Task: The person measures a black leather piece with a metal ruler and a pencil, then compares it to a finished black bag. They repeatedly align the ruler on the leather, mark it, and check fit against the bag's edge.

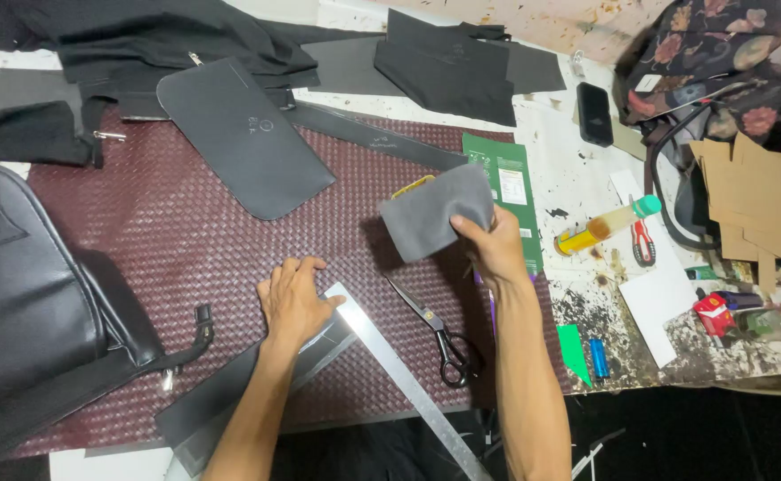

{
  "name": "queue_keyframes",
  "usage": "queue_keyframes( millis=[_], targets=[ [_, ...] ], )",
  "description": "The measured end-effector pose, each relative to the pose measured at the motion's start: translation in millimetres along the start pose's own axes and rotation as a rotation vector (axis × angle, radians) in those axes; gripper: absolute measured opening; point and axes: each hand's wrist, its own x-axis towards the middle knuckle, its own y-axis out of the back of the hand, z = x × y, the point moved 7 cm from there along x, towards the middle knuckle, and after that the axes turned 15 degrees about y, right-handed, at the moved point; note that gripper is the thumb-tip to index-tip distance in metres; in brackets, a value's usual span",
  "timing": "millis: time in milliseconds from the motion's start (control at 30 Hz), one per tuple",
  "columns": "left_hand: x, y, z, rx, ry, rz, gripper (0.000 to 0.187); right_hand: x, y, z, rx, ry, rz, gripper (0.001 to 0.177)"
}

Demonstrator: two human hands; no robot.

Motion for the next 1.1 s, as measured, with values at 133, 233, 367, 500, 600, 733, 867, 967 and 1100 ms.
queue_keyframes(
  millis=[133, 233, 367, 500, 600, 733, 867, 967, 1100],
  targets=[
    [0.5, -1.7, -3.0, 0.003, 0.014, 0.001, 0.062, 29.3, 0.4, 34.9, -0.451, -0.086, -0.040, 0.051],
    [3.3, -4.0, -4.8, -0.010, 0.006, 0.003, 0.062, 29.9, 33.8, 34.7, -0.860, -0.104, 0.041, 0.075],
    [2.5, -3.6, -3.2, -0.021, -0.018, 0.008, 0.062, -0.6, 35.9, 18.3, -0.805, 0.069, 0.124, 0.038],
    [3.5, -6.1, -6.4, -0.035, -0.045, 0.032, 0.060, -61.7, 15.5, 11.4, -0.139, 0.083, 0.364, 0.062],
    [2.0, -4.3, -5.2, -0.047, -0.047, 0.041, 0.060, -98.3, 0.2, 22.9, -0.058, 0.157, 0.292, 0.068],
    [3.3, -6.0, -6.6, -0.038, -0.038, 0.032, 0.059, -136.7, -11.7, 67.5, 0.108, -0.079, 0.382, 0.078],
    [3.2, -6.7, -8.3, -0.059, -0.058, 0.064, 0.059, -148.0, -29.6, 72.9, 0.301, -0.184, 0.359, 0.059],
    [3.1, -7.5, -8.9, -0.071, -0.088, 0.099, 0.060, -150.6, -36.3, 75.8, 0.317, -0.174, 0.287, 0.026],
    [-4.9, -10.8, -14.1, -0.117, -0.211, 0.273, 0.064, -151.6, -43.7, 76.5, 0.152, -0.126, 0.232, 0.023]
  ],
)
